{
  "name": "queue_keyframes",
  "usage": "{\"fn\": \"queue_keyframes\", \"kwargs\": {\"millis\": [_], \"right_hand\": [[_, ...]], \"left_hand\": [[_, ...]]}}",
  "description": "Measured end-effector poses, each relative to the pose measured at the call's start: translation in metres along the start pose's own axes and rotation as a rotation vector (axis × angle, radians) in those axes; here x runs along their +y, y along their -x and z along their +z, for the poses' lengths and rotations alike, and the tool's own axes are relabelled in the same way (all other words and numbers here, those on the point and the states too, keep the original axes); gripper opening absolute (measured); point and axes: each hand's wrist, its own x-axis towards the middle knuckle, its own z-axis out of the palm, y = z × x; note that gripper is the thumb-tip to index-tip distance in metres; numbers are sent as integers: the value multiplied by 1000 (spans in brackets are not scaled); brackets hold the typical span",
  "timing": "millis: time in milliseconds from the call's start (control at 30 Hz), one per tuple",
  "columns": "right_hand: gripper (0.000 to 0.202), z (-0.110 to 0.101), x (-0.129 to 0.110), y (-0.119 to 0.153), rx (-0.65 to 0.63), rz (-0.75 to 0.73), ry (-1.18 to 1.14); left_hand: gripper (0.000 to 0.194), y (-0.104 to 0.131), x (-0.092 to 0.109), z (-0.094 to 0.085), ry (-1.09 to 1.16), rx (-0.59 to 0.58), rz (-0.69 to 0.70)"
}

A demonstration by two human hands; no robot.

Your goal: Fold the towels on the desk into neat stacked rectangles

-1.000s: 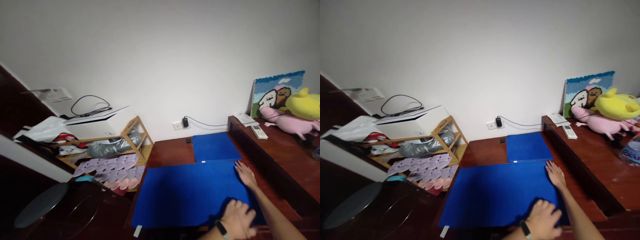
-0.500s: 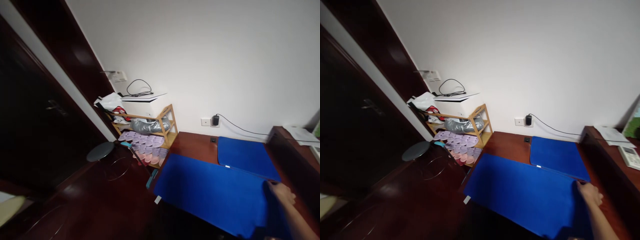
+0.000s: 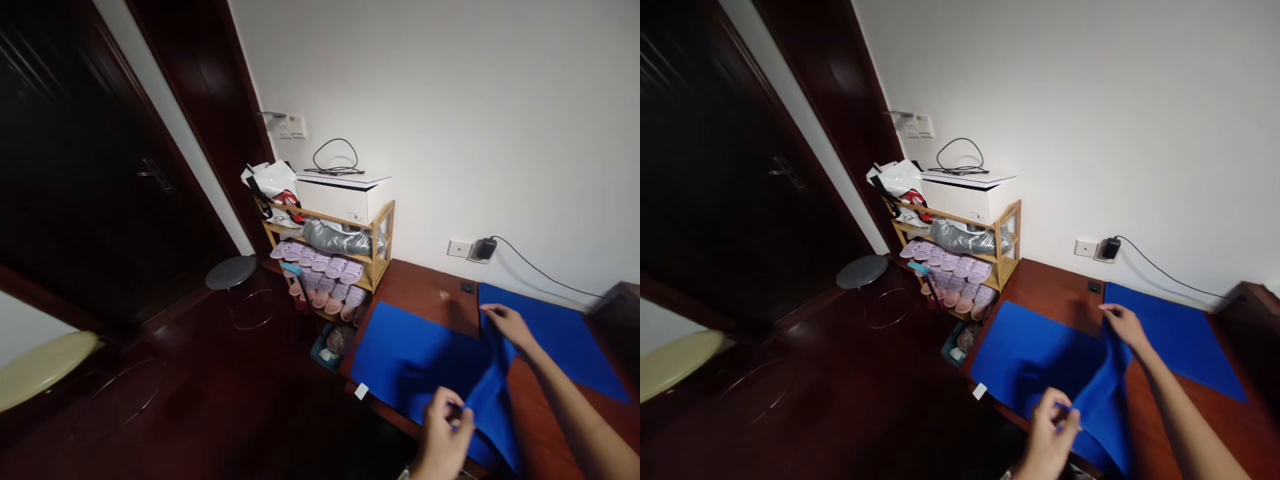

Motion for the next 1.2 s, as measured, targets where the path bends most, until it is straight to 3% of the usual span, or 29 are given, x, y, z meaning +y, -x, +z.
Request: {"fn": "queue_keyframes", "kwargs": {"millis": [67,133,200,267,367,500,633,733,867,1033,1200], "right_hand": [[48,45,-70,-18,-109,-79,-7],[44,100,-127,-29,-201,-153,-1],[37,156,-168,-32,-291,-212,25],[30,203,-192,-31,-360,-257,66],[28,249,-202,-27,-391,-293,140],[31,272,-190,-32,-382,-325,211],[39,278,-184,-38,-396,-359,207],[36,278,-188,-38,-404,-382,156],[31,260,-194,-33,-398,-412,33],[35,195,-188,-27,-396,-446,-163],[47,89,-164,-6,-354,-443,-327]], "left_hand": [[35,-9,8,-59,-7,140,5],[31,-18,1,-115,-150,271,26],[24,-25,-18,-163,-390,398,65],[21,-29,-43,-199,-630,525,109],[20,-29,-82,-227,-842,649,148],[22,-30,-118,-228,-920,703,191],[23,-34,-139,-225,-934,744,216],[22,-35,-148,-229,-928,713,195],[24,-36,-150,-234,-916,627,220],[24,-31,-121,-232,-862,555,219],[17,-37,-50,-236,-598,504,183]]}}
